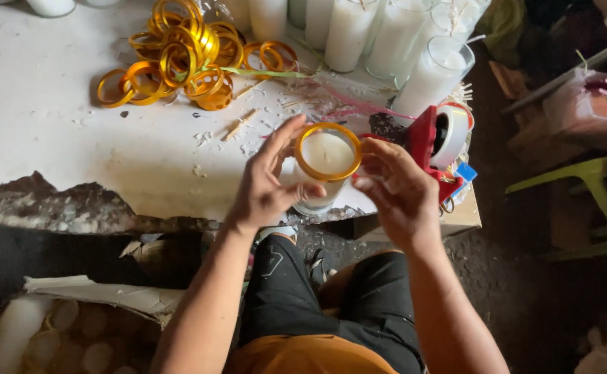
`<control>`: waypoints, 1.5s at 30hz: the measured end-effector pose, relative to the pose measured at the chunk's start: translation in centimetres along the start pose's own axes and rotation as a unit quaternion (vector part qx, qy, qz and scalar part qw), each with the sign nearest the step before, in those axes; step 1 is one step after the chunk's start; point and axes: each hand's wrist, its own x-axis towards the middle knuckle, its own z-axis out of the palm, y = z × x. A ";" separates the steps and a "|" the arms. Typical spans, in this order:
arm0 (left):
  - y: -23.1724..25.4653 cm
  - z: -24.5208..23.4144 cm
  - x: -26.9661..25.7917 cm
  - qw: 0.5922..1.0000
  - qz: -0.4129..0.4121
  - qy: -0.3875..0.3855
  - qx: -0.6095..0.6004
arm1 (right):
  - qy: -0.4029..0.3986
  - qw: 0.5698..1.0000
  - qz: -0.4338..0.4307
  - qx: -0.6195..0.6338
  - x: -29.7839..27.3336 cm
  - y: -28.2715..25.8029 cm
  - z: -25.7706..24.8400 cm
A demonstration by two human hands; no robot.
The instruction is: Fitting decorative gold rings onto white pillar candles and packing them into a cardboard box.
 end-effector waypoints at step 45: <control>6.6 9.0 -3.4 0.992 0.077 -0.003 0.102 | 0.259 0.943 0.131 -0.161 -3.3 5.3 -12.0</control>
